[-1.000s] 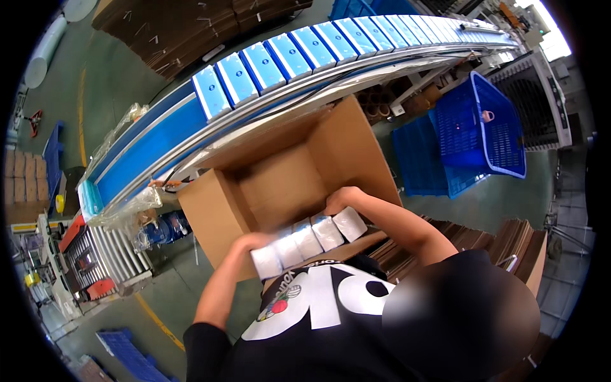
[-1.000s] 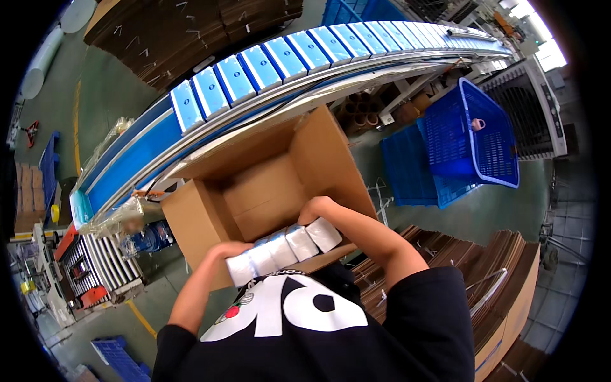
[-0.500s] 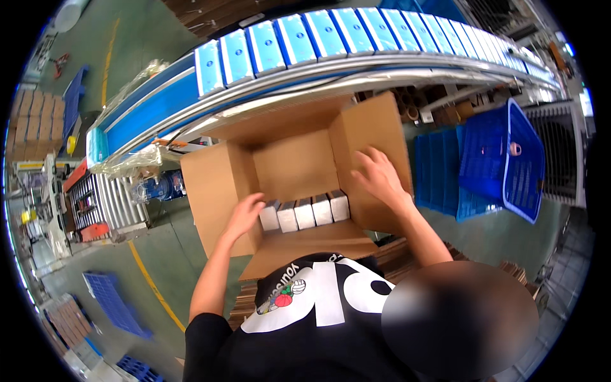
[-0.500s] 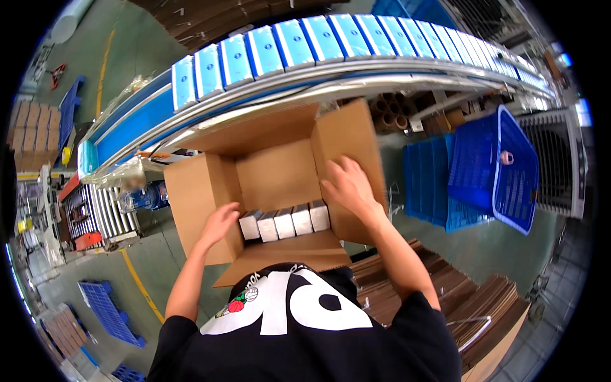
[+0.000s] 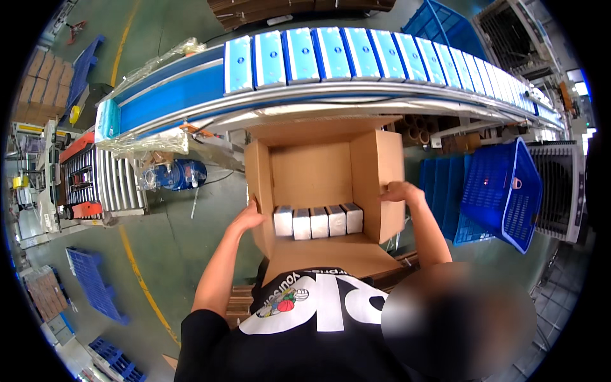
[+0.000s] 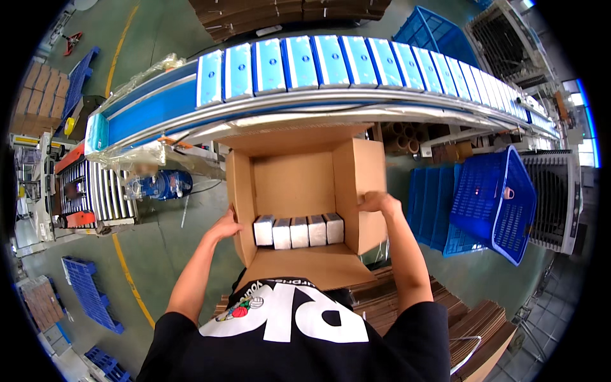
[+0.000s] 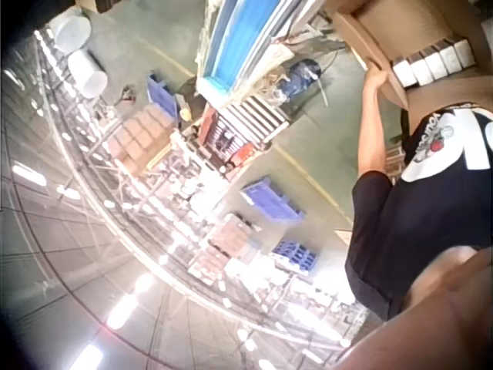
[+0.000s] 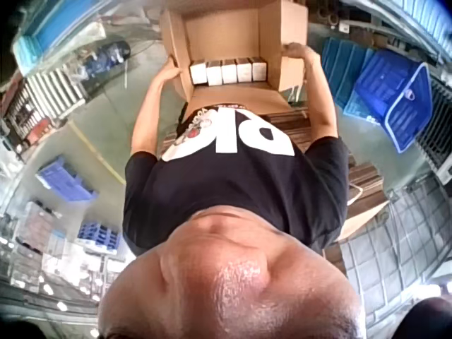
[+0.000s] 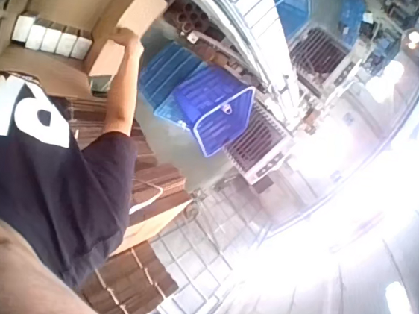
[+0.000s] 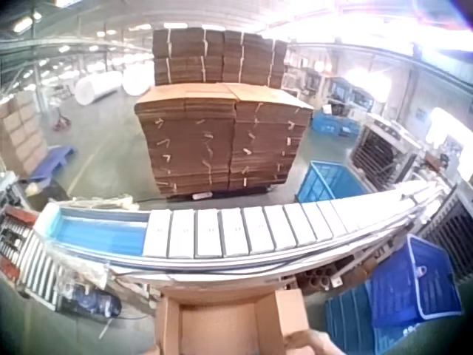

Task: The person constructs cardboard boxes by hand, retrieves small packaged items from a conveyor belt, and stacks them inside the boxes before placing the boxes on a secondary conveyor.

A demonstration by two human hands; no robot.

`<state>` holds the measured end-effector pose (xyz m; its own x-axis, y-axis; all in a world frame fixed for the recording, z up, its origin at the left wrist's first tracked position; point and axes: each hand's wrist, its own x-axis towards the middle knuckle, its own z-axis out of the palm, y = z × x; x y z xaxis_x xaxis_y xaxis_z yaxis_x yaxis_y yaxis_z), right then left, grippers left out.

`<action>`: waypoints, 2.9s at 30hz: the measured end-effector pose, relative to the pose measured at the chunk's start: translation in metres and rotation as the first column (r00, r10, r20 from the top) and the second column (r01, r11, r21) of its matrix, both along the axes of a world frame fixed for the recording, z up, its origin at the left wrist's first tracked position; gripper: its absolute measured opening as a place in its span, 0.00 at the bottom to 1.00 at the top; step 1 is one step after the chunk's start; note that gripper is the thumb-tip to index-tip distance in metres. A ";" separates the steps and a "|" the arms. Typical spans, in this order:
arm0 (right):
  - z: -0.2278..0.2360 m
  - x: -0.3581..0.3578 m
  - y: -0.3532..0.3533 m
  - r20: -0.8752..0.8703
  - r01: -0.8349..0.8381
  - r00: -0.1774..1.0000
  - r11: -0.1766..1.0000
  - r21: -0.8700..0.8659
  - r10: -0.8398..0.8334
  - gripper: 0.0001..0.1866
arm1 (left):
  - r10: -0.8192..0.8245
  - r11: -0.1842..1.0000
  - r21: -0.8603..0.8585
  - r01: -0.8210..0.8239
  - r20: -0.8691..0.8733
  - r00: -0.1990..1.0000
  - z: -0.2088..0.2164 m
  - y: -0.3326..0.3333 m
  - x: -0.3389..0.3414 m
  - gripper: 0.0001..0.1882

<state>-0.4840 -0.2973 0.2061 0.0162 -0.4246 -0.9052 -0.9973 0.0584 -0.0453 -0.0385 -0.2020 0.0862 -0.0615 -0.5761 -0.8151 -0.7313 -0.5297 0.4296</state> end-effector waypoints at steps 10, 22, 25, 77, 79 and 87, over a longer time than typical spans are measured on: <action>0.089 0.138 -0.205 0.152 0.144 0.988 0.174 -0.974 0.033 0.30 | 0.080 0.667 -0.377 -0.643 -0.821 0.565 0.234 -0.211 0.048 0.27; 0.078 0.165 -0.219 0.636 0.728 0.680 0.448 -0.520 -0.366 0.61 | 0.061 0.819 -0.459 -0.344 -0.527 0.848 0.200 -0.292 0.043 0.34; 0.071 0.177 -0.215 0.714 0.750 0.643 0.414 -0.515 -0.277 0.59 | 0.165 0.832 -0.340 -0.439 -0.604 0.780 0.227 -0.283 0.055 0.33; 0.090 0.062 -0.093 0.951 0.253 0.005 0.921 0.297 -0.308 0.29 | -0.434 0.900 -0.224 0.374 -0.371 0.821 0.078 -0.056 -0.060 0.30; 0.113 0.050 -0.141 0.974 0.747 0.227 0.640 -0.178 0.006 0.32 | -0.153 0.988 -0.110 0.107 -0.696 0.702 0.144 -0.093 -0.039 0.28; 0.074 0.104 -0.231 0.226 0.228 0.956 -0.009 -0.974 -0.186 0.36 | 0.172 0.763 -0.346 -0.546 -0.706 0.687 0.236 -0.259 0.031 0.26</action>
